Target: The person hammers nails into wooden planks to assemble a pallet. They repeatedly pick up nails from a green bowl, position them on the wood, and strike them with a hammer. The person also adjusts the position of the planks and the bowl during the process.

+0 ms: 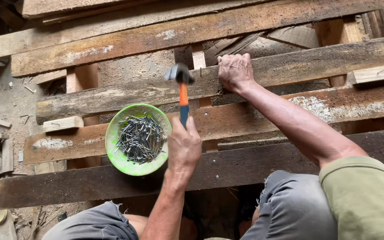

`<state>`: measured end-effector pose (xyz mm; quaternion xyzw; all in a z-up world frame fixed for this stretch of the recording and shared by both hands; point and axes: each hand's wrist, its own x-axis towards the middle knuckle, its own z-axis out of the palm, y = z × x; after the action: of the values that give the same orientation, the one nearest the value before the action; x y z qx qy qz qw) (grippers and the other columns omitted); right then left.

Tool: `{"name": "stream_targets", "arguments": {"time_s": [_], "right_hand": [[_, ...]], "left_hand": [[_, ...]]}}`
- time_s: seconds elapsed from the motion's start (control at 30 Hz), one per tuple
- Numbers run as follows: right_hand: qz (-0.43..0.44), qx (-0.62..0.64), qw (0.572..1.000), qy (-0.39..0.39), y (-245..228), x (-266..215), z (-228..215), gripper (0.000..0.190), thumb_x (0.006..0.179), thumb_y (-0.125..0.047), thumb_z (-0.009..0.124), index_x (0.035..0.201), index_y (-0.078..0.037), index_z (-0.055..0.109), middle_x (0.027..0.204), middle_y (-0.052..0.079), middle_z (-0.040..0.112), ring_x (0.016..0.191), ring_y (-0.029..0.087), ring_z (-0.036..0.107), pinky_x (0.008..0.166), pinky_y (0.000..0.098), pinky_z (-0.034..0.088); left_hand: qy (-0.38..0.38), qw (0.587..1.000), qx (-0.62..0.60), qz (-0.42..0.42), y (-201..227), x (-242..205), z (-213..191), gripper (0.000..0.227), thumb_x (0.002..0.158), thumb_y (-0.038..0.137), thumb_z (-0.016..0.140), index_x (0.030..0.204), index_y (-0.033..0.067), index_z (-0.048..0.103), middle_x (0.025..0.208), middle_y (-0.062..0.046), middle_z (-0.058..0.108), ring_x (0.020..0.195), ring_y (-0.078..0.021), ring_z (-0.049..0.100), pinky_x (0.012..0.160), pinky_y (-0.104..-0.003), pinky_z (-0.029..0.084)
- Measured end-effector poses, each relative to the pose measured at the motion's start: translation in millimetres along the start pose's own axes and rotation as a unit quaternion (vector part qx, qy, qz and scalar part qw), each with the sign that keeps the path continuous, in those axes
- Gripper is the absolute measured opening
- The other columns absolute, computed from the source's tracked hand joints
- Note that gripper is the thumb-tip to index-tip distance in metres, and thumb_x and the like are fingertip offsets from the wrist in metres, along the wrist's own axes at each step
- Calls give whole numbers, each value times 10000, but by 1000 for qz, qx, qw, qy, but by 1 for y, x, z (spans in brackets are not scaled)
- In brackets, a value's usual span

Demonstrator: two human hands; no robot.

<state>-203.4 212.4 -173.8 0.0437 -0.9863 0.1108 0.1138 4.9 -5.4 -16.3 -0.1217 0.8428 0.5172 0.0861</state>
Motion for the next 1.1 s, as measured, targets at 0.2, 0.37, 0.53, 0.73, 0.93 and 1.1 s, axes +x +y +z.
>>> {"name": "stream_targets", "arguments": {"time_s": [0.2, 0.37, 0.53, 0.73, 0.93, 1.1], "right_hand": [[-73, -58, 995, 29, 4, 5, 2, 527, 1135, -356, 379, 846, -99, 738, 758, 125, 765, 794, 373, 803, 752, 536, 560], [-30, -49, 998, -3, -1, 6, -2, 624, 1188, -416, 312, 869, -122, 760, 756, 119, 784, 828, 357, 826, 802, 543, 587], [-49, -22, 998, 12, -7, 0, -15, 551, 1176, -333, 370, 891, -69, 760, 781, 161, 788, 878, 397, 823, 838, 565, 567], [-33, -52, 998, -23, -5, 6, -17, 575, 1190, -351, 326, 898, -108, 758, 804, 137, 796, 890, 366, 828, 843, 542, 572], [-39, 2, 999, -14, -6, 3, -22, 524, 1196, -294, 370, 836, -118, 707, 732, 135, 743, 728, 340, 740, 822, 532, 530], [-65, -78, 994, 25, -1, 2, 3, 478, 1204, -298, 398, 859, -151, 695, 767, 108, 755, 635, 337, 706, 714, 533, 498]], "left_hand": [[65, 961, 77, 258, 74, 9, -13, 299, 1198, 209, 367, 1221, -48, 517, 655, -257, 632, 501, -381, 713, 389, -474, 609], [-55, 961, 269, 32, 47, 38, -8, 316, 1136, 414, 395, 1198, 121, 496, 896, -293, 756, 859, -470, 810, 723, -594, 628], [43, 968, 151, 197, 98, 17, -30, 322, 1178, 257, 382, 1185, -35, 517, 719, -338, 695, 625, -447, 774, 528, -509, 644], [62, 956, 160, 240, 62, 40, -11, 322, 1166, 314, 390, 1228, 2, 443, 722, -307, 652, 665, -492, 740, 560, -563, 604], [-52, 975, 207, 62, 59, 40, -22, 332, 1163, 347, 397, 1184, 41, 523, 860, -211, 682, 693, -345, 668, 537, -456, 553], [157, 942, 123, 269, 79, 33, -23, 262, 1148, 303, 485, 1106, 49, 434, 656, -268, 666, 502, -521, 639, 394, -595, 405]]}}
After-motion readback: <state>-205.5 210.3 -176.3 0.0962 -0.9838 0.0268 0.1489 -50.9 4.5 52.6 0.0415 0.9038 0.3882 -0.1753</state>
